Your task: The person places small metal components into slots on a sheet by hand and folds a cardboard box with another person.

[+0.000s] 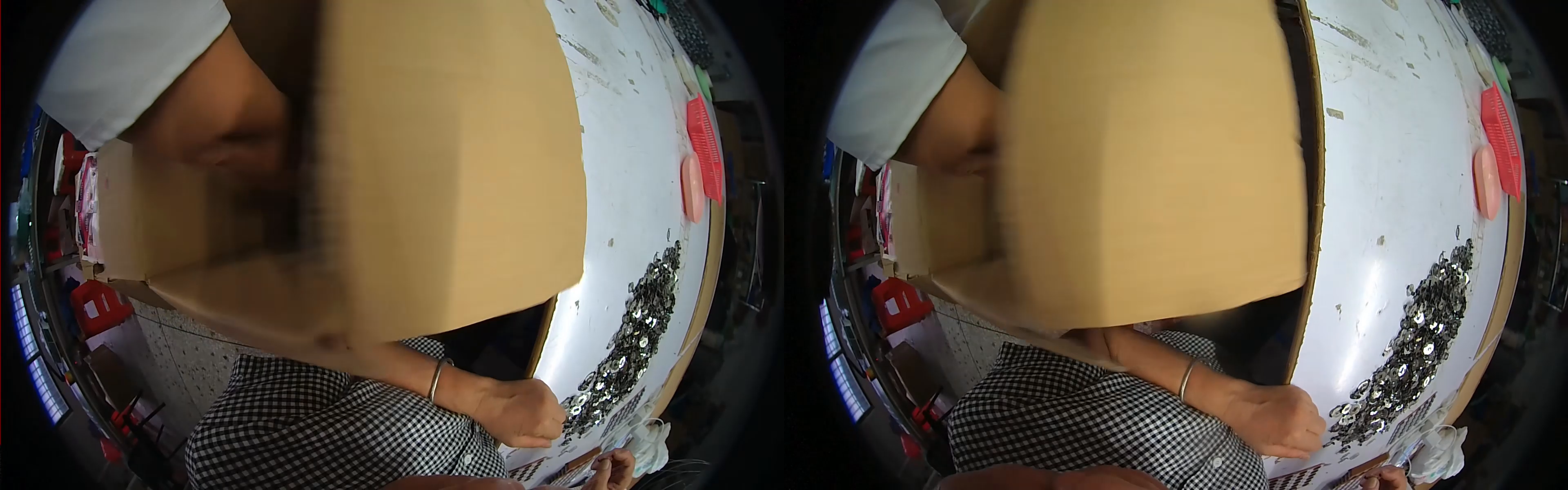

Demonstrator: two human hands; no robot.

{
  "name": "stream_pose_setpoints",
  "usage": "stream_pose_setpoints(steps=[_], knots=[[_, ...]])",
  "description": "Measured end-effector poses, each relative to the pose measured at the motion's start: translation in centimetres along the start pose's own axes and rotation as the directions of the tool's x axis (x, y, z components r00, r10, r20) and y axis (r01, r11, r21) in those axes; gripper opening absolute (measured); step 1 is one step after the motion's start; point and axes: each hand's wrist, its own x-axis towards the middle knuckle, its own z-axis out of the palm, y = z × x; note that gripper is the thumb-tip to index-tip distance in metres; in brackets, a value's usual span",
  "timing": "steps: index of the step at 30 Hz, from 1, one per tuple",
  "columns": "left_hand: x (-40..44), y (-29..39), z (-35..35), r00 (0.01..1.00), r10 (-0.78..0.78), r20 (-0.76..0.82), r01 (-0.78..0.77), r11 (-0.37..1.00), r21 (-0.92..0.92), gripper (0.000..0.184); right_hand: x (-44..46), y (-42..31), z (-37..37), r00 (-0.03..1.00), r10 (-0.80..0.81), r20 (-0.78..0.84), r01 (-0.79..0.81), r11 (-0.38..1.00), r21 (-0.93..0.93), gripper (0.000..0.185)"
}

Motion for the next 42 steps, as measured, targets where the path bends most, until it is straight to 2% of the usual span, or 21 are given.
stream_pose_setpoints(steps=[2,8,12,15,17,18,19,21,22,23,24,25,26,28,30,32,34,36,38,40,42], knots=[[-0.1,-0.1,0.3,1.000,-0.001,-0.019,0.001,1.000,-0.010,0.025,0.0,-0.2,0.2,1.000,-0.030,-0.001,0.029,0.999,-0.033,0.025],[0.1,-0.1,0.3,0.998,0.041,-0.049,-0.040,0.999,0.018,0.026,0.3,-0.2,1.1,0.999,-0.029,0.042,0.021,0.986,0.166,0.018],[-0.1,0.0,0.0,0.992,0.121,-0.041,-0.118,0.990,0.077,0.023,0.7,0.2,0.6,0.993,-0.084,0.086,0.079,0.995,0.063,0.018],[-1.7,1.5,-1.4,0.999,0.049,0.012,-0.047,0.991,-0.122,0.013,1.2,-0.7,1.2,0.975,-0.186,0.124,0.186,0.982,0.018,0.025],[-4.2,3.0,-2.8,0.988,-0.127,-0.092,0.094,0.947,-0.307,0.007,2.9,-3.8,2.7,0.941,-0.290,0.172,0.300,0.953,-0.036,0.034],[-5.9,3.7,-4.4,0.973,-0.227,-0.048,0.208,0.944,-0.257,0.011,4.2,-6.7,4.8,0.855,-0.482,0.190,0.509,0.851,-0.127,0.029],[-8.0,4.7,-5.9,0.915,-0.403,0.012,0.399,0.899,-0.181,0.015,5.3,-10.0,7.4,0.728,-0.647,0.227,0.685,0.697,-0.211,0.028],[-16.3,5.1,-5.7,0.748,-0.663,-0.035,0.650,0.742,-0.164,0.031,5.9,-14.4,10.7,0.664,-0.664,0.344,0.744,0.635,-0.210,0.031],[-16.6,9.3,-8.3,0.474,-0.872,0.121,0.878,0.478,0.005,0.037,6.1,-15.7,12.4,0.620,-0.703,0.349,0.783,0.584,-0.214,0.026],[-18.0,12.1,-9.7,0.314,-0.933,0.178,0.945,0.324,0.032,0.039,6.6,-16.9,13.8,0.524,-0.765,0.374,0.851,0.491,-0.187,0.027],[-18.7,15.4,-11.0,0.300,-0.945,0.133,0.934,0.319,0.162,0.036,7.9,-17.6,14.1,0.385,-0.774,0.502,0.914,0.395,-0.093,0.035],[-18.5,18.8,-12.4,0.274,-0.955,0.116,0.928,0.294,0.228,0.034,8.1,-18.3,15.6,0.381,-0.794,0.474,0.908,0.418,-0.031,0.041],[-17.8,22.1,-13.8,0.253,-0.963,0.098,0.916,0.270,0.295,0.032,8.1,-19.2,17.5,0.371,-0.826,0.425,0.908,0.418,0.019,0.028],[-16.2,27.8,-15.2,0.524,-0.850,-0.049,0.831,0.499,0.245,0.030,9.0,-19.6,20.0,0.321,-0.839,0.439,0.928,0.371,0.031,0.034],[-12.1,32.7,-17.7,0.662,-0.742,-0.102,0.721,0.594,0.356,0.027,9.7,-19.5,22.4,0.294,-0.852,0.433,0.950,0.310,-0.034,0.038],[-8.0,35.0,-21.3,0.626,-0.769,-0.130,0.728,0.516,0.453,0.022,9.3,-19.3,23.6,0.349,-0.813,0.466,0.936,0.328,-0.129,0.042],[-2.9,33.3,-23.1,0.496,-0.798,-0.342,0.578,0.010,0.816,0.019,9.4,-19.1,24.1,0.409,-0.767,0.494,0.912,0.353,-0.207,0.044],[-0.5,28.2,-26.9,0.588,-0.749,-0.307,0.162,-0.262,0.951,0.014,9.9,-19.1,24.5,0.464,-0.714,0.525,0.886,0.385,-0.259,0.044],[3.6,23.2,-28.6,0.089,-0.806,-0.585,0.101,-0.577,0.811,0.012,10.5,-19.3,25.2,0.437,-0.737,0.516,0.900,0.357,-0.251,0.043],[2.1,17.5,-32.4,-0.077,-0.859,-0.507,-0.184,-0.487,0.854,0.018,10.8,-19.3,25.6,0.418,-0.760,0.498,0.908,0.355,-0.221,0.041],[0.5,11.8,-36.1,-0.160,-0.876,-0.454,-0.314,-0.391,0.865,0.019,10.8,-18.9,25.9,0.421,-0.780,0.463,0.906,0.383,-0.180,0.040]])
